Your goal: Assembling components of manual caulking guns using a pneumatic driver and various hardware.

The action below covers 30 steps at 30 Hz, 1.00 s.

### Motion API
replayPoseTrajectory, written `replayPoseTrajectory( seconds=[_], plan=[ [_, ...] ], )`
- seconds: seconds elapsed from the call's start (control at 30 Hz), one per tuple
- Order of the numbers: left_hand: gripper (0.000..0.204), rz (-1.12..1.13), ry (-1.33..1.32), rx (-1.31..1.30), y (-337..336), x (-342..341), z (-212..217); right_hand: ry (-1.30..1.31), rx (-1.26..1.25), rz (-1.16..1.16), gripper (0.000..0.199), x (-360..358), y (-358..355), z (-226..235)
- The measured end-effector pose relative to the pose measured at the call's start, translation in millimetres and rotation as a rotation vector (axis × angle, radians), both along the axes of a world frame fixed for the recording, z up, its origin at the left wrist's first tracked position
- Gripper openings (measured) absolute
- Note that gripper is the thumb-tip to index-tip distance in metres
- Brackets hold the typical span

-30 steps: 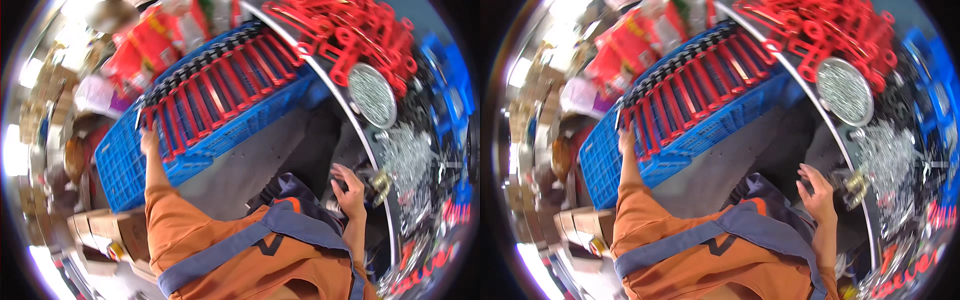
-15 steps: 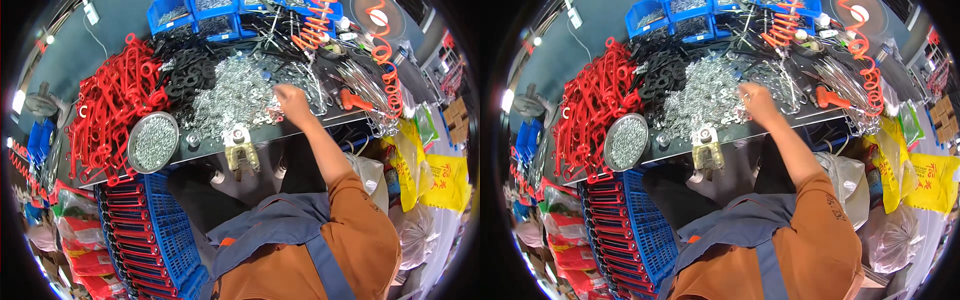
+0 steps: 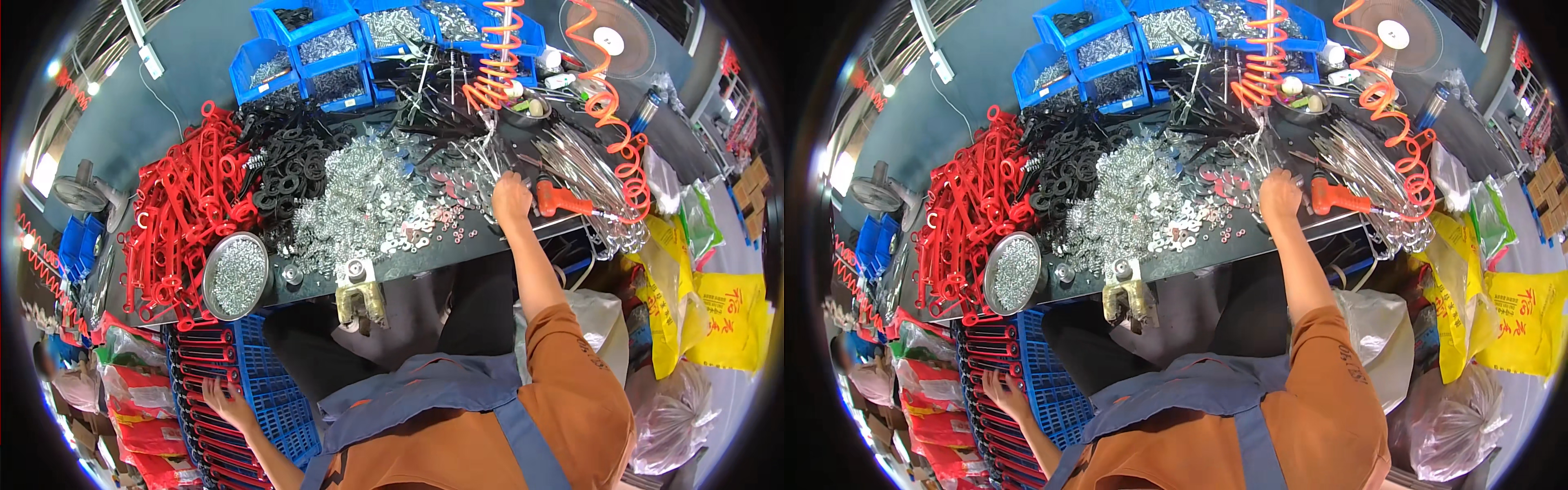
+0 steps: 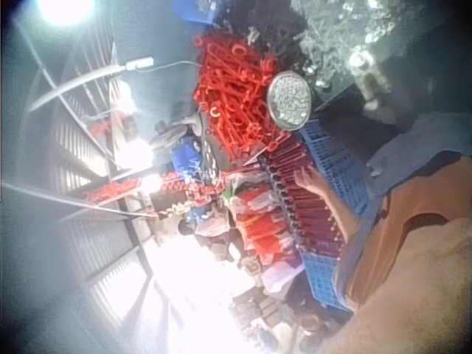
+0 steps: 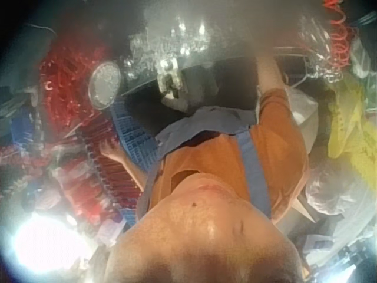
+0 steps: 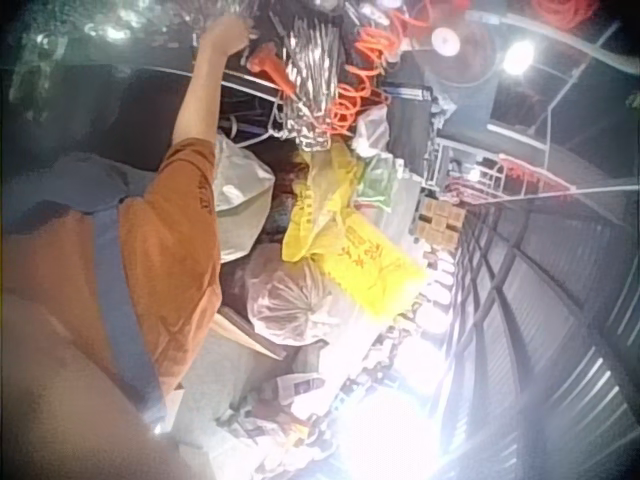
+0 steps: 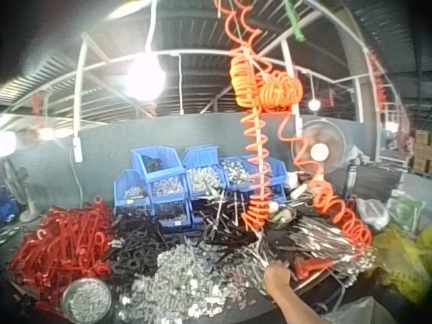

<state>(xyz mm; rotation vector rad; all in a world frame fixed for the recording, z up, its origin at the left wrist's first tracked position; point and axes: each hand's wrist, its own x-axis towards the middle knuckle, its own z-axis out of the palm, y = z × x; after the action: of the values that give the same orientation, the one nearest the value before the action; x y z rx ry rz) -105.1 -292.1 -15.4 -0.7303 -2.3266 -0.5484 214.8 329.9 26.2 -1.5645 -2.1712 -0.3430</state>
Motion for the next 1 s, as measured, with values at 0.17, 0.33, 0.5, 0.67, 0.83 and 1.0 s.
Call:
replayPoseTrajectory(
  seconds=[0.17,0.33,0.5,0.67,0.83,1.0],
  plan=[
    [0.026,-0.371,-0.103,0.066,121.0,29.3,59.8,0.052,0.018,0.034,0.025,5.5,20.3,1.3],
    [0.021,-0.579,-0.235,0.161,165.1,56.8,68.9,0.402,-0.08,0.333,0.032,1.3,26.4,36.6],
    [0.023,-0.801,-0.806,0.581,205.1,64.6,70.6,0.681,-0.087,0.685,0.022,-13.7,-55.5,67.2],
    [0.12,-1.435,-0.931,0.97,270.0,59.6,110.6,0.753,-0.379,1.038,0.013,-15.8,-199.3,17.5],
    [0.064,-1.649,-0.832,0.619,261.9,69.7,107.7,0.424,-0.693,1.254,0.009,-27.9,-265.8,-37.0],
    [0.054,-1.252,-0.32,0.202,258.2,92.7,65.1,0.429,-0.545,1.16,0.009,-34.9,-235.8,-46.4]
  ],
)
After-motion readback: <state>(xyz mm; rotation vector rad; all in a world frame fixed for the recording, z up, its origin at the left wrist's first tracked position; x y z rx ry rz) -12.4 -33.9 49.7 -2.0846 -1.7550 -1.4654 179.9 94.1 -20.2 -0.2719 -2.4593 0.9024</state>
